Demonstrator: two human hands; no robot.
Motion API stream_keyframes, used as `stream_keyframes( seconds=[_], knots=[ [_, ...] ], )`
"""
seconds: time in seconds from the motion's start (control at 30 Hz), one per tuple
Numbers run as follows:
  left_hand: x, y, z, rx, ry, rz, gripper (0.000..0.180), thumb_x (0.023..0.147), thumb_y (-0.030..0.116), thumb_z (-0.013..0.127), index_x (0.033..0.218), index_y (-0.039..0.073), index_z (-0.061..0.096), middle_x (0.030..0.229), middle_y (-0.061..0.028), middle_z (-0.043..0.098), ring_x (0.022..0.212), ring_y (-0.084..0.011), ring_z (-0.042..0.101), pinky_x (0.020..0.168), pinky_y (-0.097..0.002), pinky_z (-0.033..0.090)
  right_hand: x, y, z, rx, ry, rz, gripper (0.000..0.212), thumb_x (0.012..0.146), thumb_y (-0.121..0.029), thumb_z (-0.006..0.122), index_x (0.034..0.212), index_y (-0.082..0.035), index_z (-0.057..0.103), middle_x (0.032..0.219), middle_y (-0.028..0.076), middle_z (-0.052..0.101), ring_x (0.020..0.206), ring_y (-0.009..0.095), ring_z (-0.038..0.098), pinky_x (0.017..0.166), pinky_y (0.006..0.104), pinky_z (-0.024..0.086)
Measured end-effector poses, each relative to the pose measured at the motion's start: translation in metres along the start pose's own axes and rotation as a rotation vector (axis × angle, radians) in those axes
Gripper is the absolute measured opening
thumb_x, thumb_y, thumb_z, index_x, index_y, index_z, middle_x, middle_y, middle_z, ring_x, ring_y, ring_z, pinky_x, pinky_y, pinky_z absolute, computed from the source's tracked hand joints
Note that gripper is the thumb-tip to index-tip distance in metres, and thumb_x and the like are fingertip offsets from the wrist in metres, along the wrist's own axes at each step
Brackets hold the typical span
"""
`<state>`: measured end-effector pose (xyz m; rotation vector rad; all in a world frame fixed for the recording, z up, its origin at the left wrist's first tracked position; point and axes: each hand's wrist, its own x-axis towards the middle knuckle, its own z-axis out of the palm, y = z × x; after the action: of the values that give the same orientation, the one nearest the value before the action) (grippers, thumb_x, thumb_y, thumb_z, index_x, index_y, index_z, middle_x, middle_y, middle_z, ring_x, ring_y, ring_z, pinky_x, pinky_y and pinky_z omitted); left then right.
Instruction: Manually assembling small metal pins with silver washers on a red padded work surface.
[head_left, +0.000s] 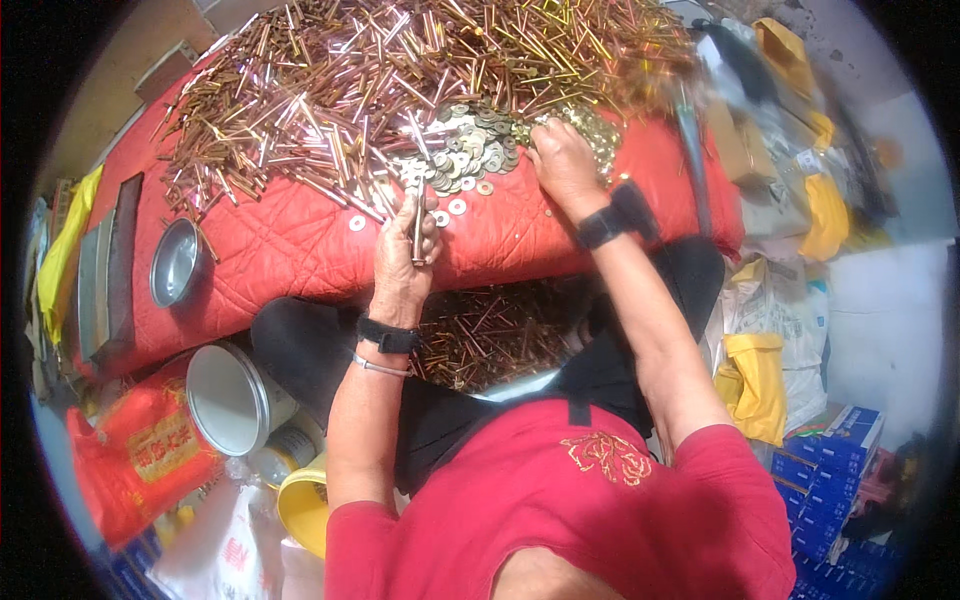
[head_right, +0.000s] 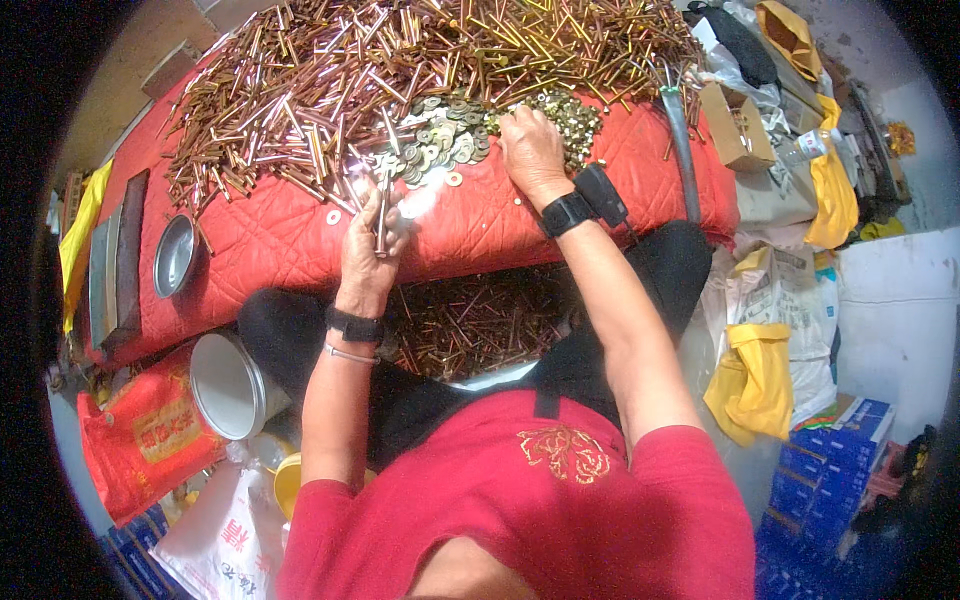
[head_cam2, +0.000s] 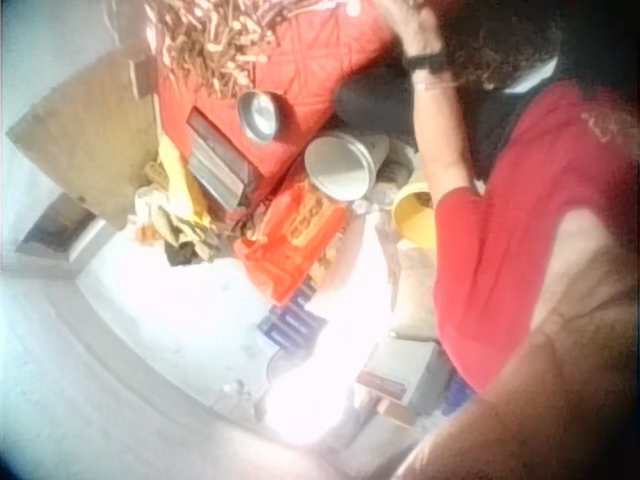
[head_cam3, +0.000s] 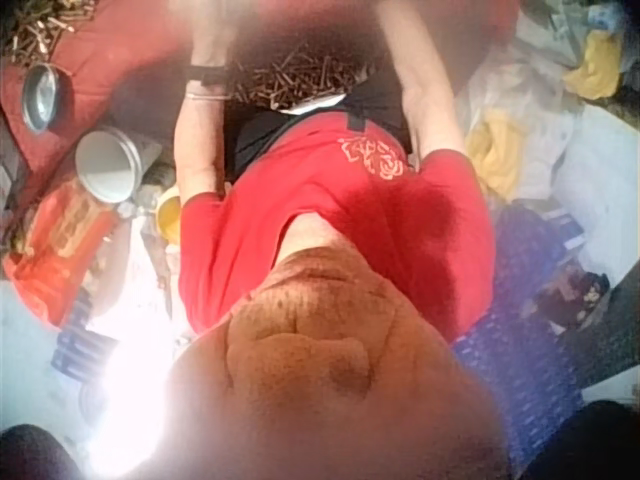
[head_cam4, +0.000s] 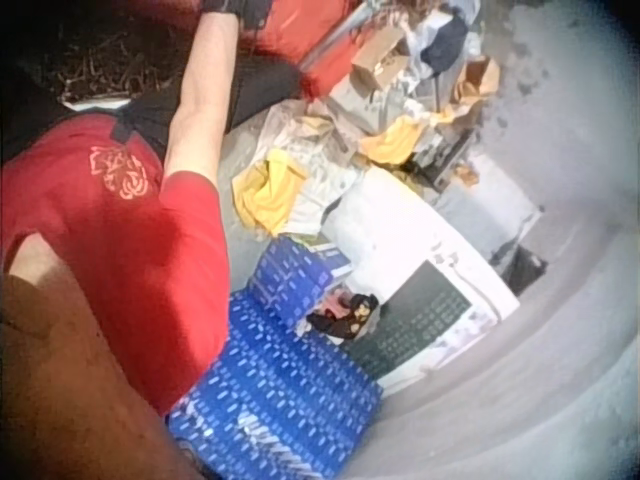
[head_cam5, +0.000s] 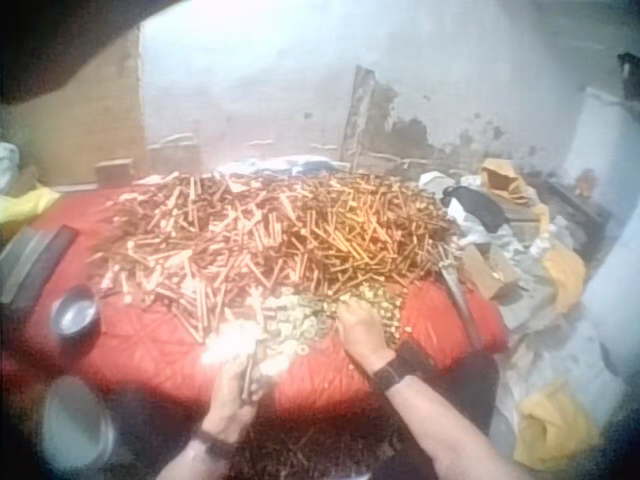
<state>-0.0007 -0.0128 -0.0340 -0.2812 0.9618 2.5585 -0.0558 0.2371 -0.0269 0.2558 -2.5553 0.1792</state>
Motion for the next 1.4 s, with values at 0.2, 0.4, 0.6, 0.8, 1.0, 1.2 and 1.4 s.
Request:
stream_keyframes(
  seconds=[0.2,0.4,0.6,0.8,1.0,1.2,1.4],
  knots=[
    [-0.003,-0.003,-0.001,0.100,0.038,0.041,0.026,0.093,0.027,0.054,0.095,0.001,0.058,0.064,0.0032,0.051,0.047,-0.0033,0.040,0.039,-0.0178,0.030,0.003,-0.014,-0.019,0.140,0.075,-0.049,0.010,0.075,-0.010,0.063,0.079,-0.005,0.055,0.081,0.011,0.053,0.081,0.032,0.055,0.070,0.0421,0.047],
    [-0.015,-0.006,0.015,0.334,-0.132,-0.064,0.027,0.092,0.029,0.057,0.087,0.003,0.062,0.059,0.0061,0.046,0.044,-0.0025,0.035,0.039,-0.0176,0.024,-0.026,-0.056,-0.052,1.158,-0.205,0.378,0.010,0.087,-0.006,0.061,0.095,-0.003,0.064,0.086,0.001,0.064,0.079,0.005,0.058,0.071,0.0211,0.047],
    [-0.030,-0.001,0.024,0.440,-0.197,-0.046,0.026,0.090,0.028,0.059,0.085,0.003,0.062,0.057,0.0074,0.042,0.044,-0.0019,0.032,0.039,-0.0186,0.021,-0.036,-0.077,-0.059,1.389,-0.239,0.283,0.010,0.086,0.000,0.060,0.094,-0.001,0.064,0.091,0.001,0.064,0.083,0.008,0.059,0.079,0.0228,0.048],
    [-0.033,0.009,0.020,0.449,-0.305,-0.112,0.024,0.090,0.026,0.060,0.083,0.003,0.062,0.057,0.0074,0.042,0.044,-0.0016,0.032,0.040,-0.0187,0.021,-0.031,-0.076,-0.078,1.261,-0.403,0.241,0.010,0.090,-0.008,0.058,0.095,-0.001,0.063,0.082,0.001,0.061,0.073,0.009,0.057,0.068,0.0245,0.048],
    [-0.035,0.005,0.021,0.582,-0.287,-0.003,0.022,0.089,0.026,0.061,0.081,0.005,0.062,0.058,0.0070,0.045,0.044,-0.0018,0.034,0.040,-0.0186,0.023,-0.027,-0.074,-0.085,0.859,-0.523,0.091,0.024,0.095,-0.022,0.053,0.092,0.000,0.059,0.071,0.006,0.054,0.063,0.013,0.053,0.060,0.0270,0.044],
    [-0.032,0.010,0.018,0.480,-0.268,-0.048,0.022,0.089,0.027,0.061,0.083,0.005,0.062,0.060,0.0054,0.049,0.045,-0.0020,0.036,0.040,-0.0179,0.025,-0.030,-0.087,-0.073,1.010,-0.241,0.053,0.027,0.096,-0.026,0.052,0.092,0.000,0.059,0.074,0.006,0.053,0.066,0.011,0.051,0.061,0.0263,0.043],
    [-0.032,0.010,0.016,0.511,-0.284,-0.059,0.024,0.088,0.029,0.061,0.084,0.005,0.062,0.061,0.0048,0.050,0.045,-0.0022,0.037,0.039,-0.0181,0.025,-0.027,-0.083,-0.075,0.963,-0.453,0.251,0.032,0.094,-0.029,0.054,0.082,0.000,0.059,0.070,0.003,0.053,0.063,0.010,0.049,0.059,0.0287,0.041]
  ],
)
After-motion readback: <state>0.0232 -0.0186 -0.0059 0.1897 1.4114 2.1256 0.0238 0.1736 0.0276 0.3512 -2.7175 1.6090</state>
